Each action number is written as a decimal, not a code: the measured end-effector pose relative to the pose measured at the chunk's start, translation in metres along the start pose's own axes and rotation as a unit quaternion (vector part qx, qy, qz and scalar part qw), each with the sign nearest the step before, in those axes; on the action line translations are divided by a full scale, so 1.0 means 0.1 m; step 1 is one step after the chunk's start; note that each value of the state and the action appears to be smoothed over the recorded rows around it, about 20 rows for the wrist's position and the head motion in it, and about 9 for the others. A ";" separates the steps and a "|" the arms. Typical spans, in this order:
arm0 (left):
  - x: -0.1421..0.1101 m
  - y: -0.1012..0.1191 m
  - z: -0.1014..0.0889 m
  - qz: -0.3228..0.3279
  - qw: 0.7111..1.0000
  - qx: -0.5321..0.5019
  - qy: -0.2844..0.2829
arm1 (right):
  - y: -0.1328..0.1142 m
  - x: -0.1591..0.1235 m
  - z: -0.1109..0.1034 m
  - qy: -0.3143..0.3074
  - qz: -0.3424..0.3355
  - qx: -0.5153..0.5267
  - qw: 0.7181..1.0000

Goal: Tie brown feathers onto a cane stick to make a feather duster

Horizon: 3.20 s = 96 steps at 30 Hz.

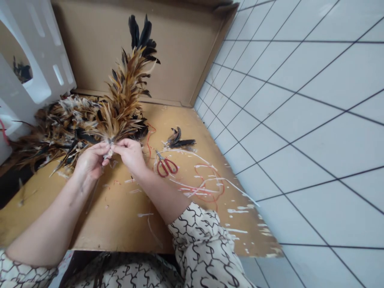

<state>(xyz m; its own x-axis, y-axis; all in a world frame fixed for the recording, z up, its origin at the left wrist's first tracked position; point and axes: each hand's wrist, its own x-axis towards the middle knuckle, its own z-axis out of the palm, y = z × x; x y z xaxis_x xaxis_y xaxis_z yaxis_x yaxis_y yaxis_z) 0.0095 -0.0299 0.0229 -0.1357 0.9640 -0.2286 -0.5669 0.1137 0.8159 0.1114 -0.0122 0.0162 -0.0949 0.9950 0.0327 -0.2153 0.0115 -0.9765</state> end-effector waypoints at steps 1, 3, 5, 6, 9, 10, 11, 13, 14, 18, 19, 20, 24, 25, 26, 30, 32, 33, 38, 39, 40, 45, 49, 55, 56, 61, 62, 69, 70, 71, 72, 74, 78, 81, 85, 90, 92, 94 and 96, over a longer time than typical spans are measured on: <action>-0.01 0.00 0.01 -0.002 1.000 0.000 0.004 | 0.01 0.00 0.00 0.002 -0.001 0.001 1.000; -0.03 0.01 0.02 -0.007 1.000 0.001 0.008 | 0.02 -0.01 0.01 0.009 -0.004 0.003 1.000; -0.04 0.01 0.03 -0.010 1.000 0.001 0.011 | 0.04 -0.02 0.02 0.021 -0.009 0.005 1.000; -0.04 0.00 0.04 -0.011 1.000 0.002 0.012 | 0.05 -0.02 0.02 0.028 -0.010 0.007 1.000; -0.04 0.00 0.04 -0.007 1.000 0.006 0.014 | 0.08 -0.02 0.02 0.041 -0.008 0.018 0.999; -0.04 -0.01 0.05 -0.004 1.000 0.008 0.014 | 0.08 -0.02 0.02 0.041 -0.005 0.024 0.999; -0.04 -0.01 0.05 0.000 1.000 0.009 0.014 | 0.08 -0.02 0.02 0.040 -0.002 0.031 0.999; -0.05 -0.02 0.06 0.008 1.000 0.012 0.014 | 0.08 -0.02 0.01 0.036 0.002 0.043 0.998; -0.06 -0.02 0.06 0.012 1.000 0.013 0.014 | 0.08 -0.02 0.01 0.033 0.003 0.047 0.998; -0.09 -0.01 0.07 0.039 0.999 0.016 0.009 | 0.07 -0.02 0.01 0.026 0.001 0.059 0.998; -0.10 -0.01 0.07 0.048 0.999 0.018 0.002 | 0.07 -0.02 0.00 0.026 0.000 0.059 0.998; -0.11 -0.01 0.07 0.055 0.998 0.021 -0.005 | 0.06 -0.02 0.00 0.027 -0.003 0.057 0.998; -0.14 0.01 0.08 0.070 0.997 0.042 -0.008 | 0.04 0.00 0.00 0.038 -0.010 0.046 0.998; -0.14 0.01 0.08 0.072 0.996 0.047 -0.005 | 0.03 0.00 -0.01 0.035 -0.009 0.049 0.998; -0.14 0.02 0.09 0.074 0.996 0.050 -0.005 | 0.03 0.01 -0.01 0.030 -0.007 0.055 0.998; -0.14 0.04 0.08 0.076 0.996 0.048 -0.003 | 0.01 0.03 -0.03 -0.037 0.009 0.059 0.998; -0.13 0.05 0.06 0.077 0.996 0.044 0.006 | 0.00 0.03 -0.04 -0.085 0.037 0.039 0.995; -0.13 0.06 0.05 0.080 0.996 0.044 0.011 | -0.01 0.03 -0.05 -0.102 0.046 0.022 0.993; -0.07 0.08 0.00 0.123 0.989 0.067 0.040 | -0.01 0.01 -0.03 -0.100 -0.050 -0.102 0.988; -0.06 0.08 -0.02 0.140 0.986 0.075 0.048 | 0.00 0.00 -0.03 -0.096 -0.077 -0.133 0.983; -0.04 0.07 -0.03 0.160 0.982 0.085 0.055 | 0.01 -0.01 -0.03 -0.091 -0.100 -0.167 0.977; 0.03 0.01 -0.10 0.259 0.949 0.169 0.056 | 0.04 -0.10 -0.03 -0.067 -0.173 -0.296 0.937; 0.04 -0.07 -0.14 0.315 0.909 0.269 0.041 | 0.01 -0.14 -0.04 -0.068 -0.201 -0.334 0.918; 0.02 -0.16 -0.13 0.390 0.826 0.405 0.040 | -0.06 -0.11 -0.04 -0.064 -0.208 -0.293 0.931; 0.02 -0.17 -0.13 0.401 0.814 0.419 0.044 | -0.07 -0.10 -0.04 -0.067 -0.204 -0.293 0.932; 0.09 -0.19 -0.18 0.442 0.749 0.491 0.053 | -0.14 -0.08 -0.04 -0.098 -0.150 -0.296 0.938; 0.10 -0.20 -0.19 0.452 0.733 0.505 0.052 | -0.15 -0.08 -0.04 -0.101 -0.146 -0.292 0.940; 0.10 -0.23 -0.21 0.518 0.588 0.621 0.008 | -0.20 -0.15 0.01 -0.084 -0.154 -0.254 0.951; 0.09 -0.25 -0.20 0.522 0.569 0.636 0.005 | -0.22 -0.15 0.00 -0.082 -0.140 -0.232 0.959; 0.08 -0.26 -0.20 0.526 0.552 0.647 0.004 | -0.25 -0.14 0.00 -0.079 -0.122 -0.206 0.968; 0.08 -0.28 -0.19 0.531 0.536 0.656 0.003 | -0.28 -0.13 -0.02 -0.074 -0.104 -0.179 0.976; 0.06 -0.31 -0.17 0.555 0.503 0.663 0.001 | -0.33 -0.10 -0.04 -0.059 -0.073 -0.132 0.987; 0.02 -0.34 -0.15 0.613 0.448 0.650 0.003 | -0.40 -0.06 -0.08 -0.043 -0.026 -0.080 0.996; 0.01 -0.36 -0.14 0.626 0.453 0.634 0.014 | -0.47 -0.09 -0.09 -0.063 -0.003 -0.060 0.996; 0.01 -0.38 -0.16 0.631 0.482 0.608 0.018 | -0.54 -0.14 -0.11 -0.083 0.001 -0.054 0.995; 0.00 -0.37 -0.15 0.608 0.509 0.610 -0.008 | -0.56 -0.15 -0.12 -0.096 0.022 -0.038 0.994; -0.01 -0.35 -0.14 0.599 0.525 0.604 -0.012 | -0.57 -0.15 -0.12 -0.110 0.040 -0.025 0.993; -0.02 -0.34 -0.13 0.595 0.536 0.599 -0.009 | -0.58 -0.14 -0.14 -0.133 0.062 -0.006 0.989; -0.02 -0.33 -0.13 0.597 0.543 0.591 -0.009 | -0.61 -0.13 -0.18 -0.160 0.076 0.021 0.984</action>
<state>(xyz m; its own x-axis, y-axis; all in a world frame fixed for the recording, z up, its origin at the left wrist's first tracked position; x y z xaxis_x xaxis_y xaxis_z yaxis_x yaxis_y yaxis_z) 0.0182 -0.0387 -0.0107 0.1807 0.5218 0.8337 0.8346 -0.5298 0.1507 0.1437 -0.0240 0.0719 -0.4285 0.9026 -0.0406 -0.2151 -0.1456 -0.9657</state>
